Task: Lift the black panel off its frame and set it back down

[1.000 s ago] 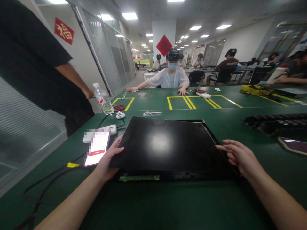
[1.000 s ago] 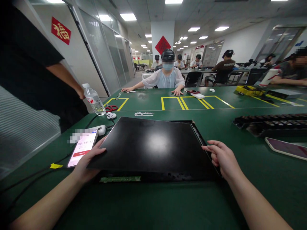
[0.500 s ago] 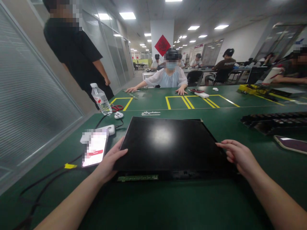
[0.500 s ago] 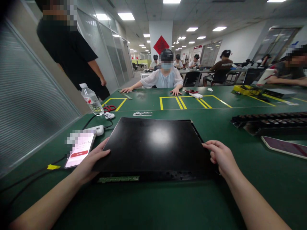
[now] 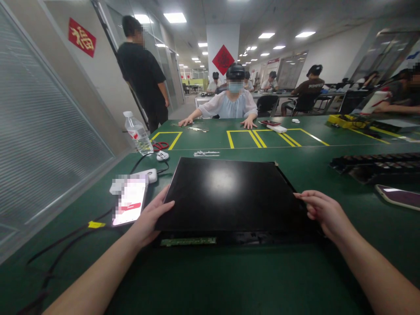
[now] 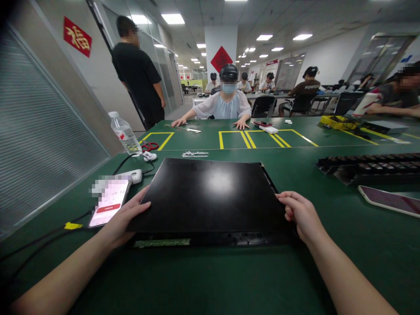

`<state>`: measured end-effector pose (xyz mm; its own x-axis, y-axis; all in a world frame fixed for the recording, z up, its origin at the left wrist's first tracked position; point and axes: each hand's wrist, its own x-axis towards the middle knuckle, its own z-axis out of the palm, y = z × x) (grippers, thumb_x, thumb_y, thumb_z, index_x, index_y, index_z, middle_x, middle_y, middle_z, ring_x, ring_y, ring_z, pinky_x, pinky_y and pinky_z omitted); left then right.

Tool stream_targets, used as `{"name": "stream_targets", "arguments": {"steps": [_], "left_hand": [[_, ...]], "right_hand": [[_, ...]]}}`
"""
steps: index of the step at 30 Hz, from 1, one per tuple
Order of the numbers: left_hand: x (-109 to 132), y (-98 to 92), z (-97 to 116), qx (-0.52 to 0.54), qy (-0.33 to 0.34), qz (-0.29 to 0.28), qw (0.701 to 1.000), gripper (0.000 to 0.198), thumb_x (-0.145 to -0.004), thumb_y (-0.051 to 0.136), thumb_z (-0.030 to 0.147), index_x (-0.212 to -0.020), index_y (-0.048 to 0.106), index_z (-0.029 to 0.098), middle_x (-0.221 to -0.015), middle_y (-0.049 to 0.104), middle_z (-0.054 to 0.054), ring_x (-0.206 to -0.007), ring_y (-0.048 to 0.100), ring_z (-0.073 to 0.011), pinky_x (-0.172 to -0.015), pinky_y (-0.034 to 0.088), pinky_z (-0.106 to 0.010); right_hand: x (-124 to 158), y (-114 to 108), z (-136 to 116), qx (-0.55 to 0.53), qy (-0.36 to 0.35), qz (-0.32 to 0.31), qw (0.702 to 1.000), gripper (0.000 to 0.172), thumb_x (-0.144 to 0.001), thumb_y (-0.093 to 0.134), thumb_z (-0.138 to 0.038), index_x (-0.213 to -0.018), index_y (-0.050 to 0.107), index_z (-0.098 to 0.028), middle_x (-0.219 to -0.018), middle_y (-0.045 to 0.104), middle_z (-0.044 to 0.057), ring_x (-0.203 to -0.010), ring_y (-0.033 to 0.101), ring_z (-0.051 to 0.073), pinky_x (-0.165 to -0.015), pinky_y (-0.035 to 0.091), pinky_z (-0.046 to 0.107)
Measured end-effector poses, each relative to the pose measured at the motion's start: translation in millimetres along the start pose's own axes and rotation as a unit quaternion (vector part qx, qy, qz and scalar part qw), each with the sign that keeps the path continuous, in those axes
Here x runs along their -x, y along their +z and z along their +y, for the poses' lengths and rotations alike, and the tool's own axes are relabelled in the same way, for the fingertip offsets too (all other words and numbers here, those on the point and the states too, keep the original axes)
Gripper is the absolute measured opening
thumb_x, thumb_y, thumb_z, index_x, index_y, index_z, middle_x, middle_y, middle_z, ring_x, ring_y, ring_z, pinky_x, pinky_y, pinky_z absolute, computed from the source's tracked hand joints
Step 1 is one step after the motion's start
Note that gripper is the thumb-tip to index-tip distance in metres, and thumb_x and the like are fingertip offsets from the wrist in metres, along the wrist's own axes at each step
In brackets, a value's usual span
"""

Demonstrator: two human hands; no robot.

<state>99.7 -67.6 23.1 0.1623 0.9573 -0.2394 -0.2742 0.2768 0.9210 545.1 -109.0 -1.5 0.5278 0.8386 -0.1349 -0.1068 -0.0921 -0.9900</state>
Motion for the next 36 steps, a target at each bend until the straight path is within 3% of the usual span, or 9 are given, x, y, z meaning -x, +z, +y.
{"name": "stream_targets", "arguments": {"steps": [8,16,20,25,30,36], "left_hand": [[-2,-2.1,0,-0.005,-0.004,-0.015,1.0,0.091,-0.072,0.093,0.024,-0.155,0.057,0.031,-0.138,0.076,-0.01,-0.122,0.074,-0.0362,-0.098,0.064,-0.038],[-4,-8.0,-4,-0.024,-0.015,-0.035,0.999,0.09,-0.082,0.087,0.022,-0.162,0.047,0.029,-0.139,0.075,-0.012,-0.11,0.079,-0.0307,-0.089,0.066,-0.032],[-4,-10.6,-3,-0.026,-0.014,-0.037,0.999,0.089,-0.084,0.086,0.018,-0.163,0.047,0.027,-0.135,0.077,-0.013,-0.096,0.082,-0.0283,-0.074,0.066,-0.029],[-5,-12.6,-2,-0.03,-0.027,-0.034,0.999,0.09,-0.084,0.085,0.015,-0.164,0.045,0.027,-0.129,0.079,-0.013,-0.084,0.083,-0.026,-0.071,0.066,-0.031],[-5,-9.8,-1,-0.02,-0.027,-0.032,0.999,0.091,-0.082,0.085,0.015,-0.163,0.046,0.026,-0.127,0.08,-0.012,-0.084,0.083,-0.0252,-0.071,0.066,-0.03],[-4,-0.6,2,0.001,-0.035,-0.005,0.999,0.092,-0.075,0.087,0.012,-0.159,0.049,0.022,-0.119,0.082,-0.012,-0.075,0.082,-0.0238,-0.065,0.065,-0.028]], "right_hand": [[-5,-3,7,0.05,-0.005,-0.002,0.999,0.029,-0.056,0.086,-0.035,-0.076,0.072,-0.019,-0.059,0.061,0.001,-0.045,0.037,0.007,-0.04,0.033,0.021],[-10,-5,13,0.122,-0.013,0.001,0.992,0.03,-0.058,0.077,-0.041,-0.079,0.073,-0.021,-0.052,0.053,-0.003,-0.044,0.042,0.011,-0.044,0.037,0.026],[-6,-4,8,0.164,-0.014,-0.015,0.986,0.033,-0.058,0.076,-0.045,-0.082,0.074,-0.021,-0.053,0.055,-0.002,-0.046,0.045,0.013,-0.047,0.039,0.028],[-4,-3,6,0.189,-0.012,-0.022,0.982,0.036,-0.059,0.074,-0.048,-0.084,0.074,-0.021,-0.053,0.055,-0.002,-0.048,0.047,0.013,-0.049,0.041,0.029],[-3,-3,6,0.211,-0.022,-0.031,0.977,0.036,-0.058,0.074,-0.048,-0.083,0.073,-0.023,-0.078,0.072,0.004,-0.053,0.051,0.013,-0.05,0.044,0.03],[1,0,2,0.23,-0.023,-0.032,0.972,0.037,-0.055,0.072,-0.049,-0.082,0.073,-0.023,-0.088,0.076,0.006,-0.052,0.051,0.013,-0.05,0.046,0.032]]}}
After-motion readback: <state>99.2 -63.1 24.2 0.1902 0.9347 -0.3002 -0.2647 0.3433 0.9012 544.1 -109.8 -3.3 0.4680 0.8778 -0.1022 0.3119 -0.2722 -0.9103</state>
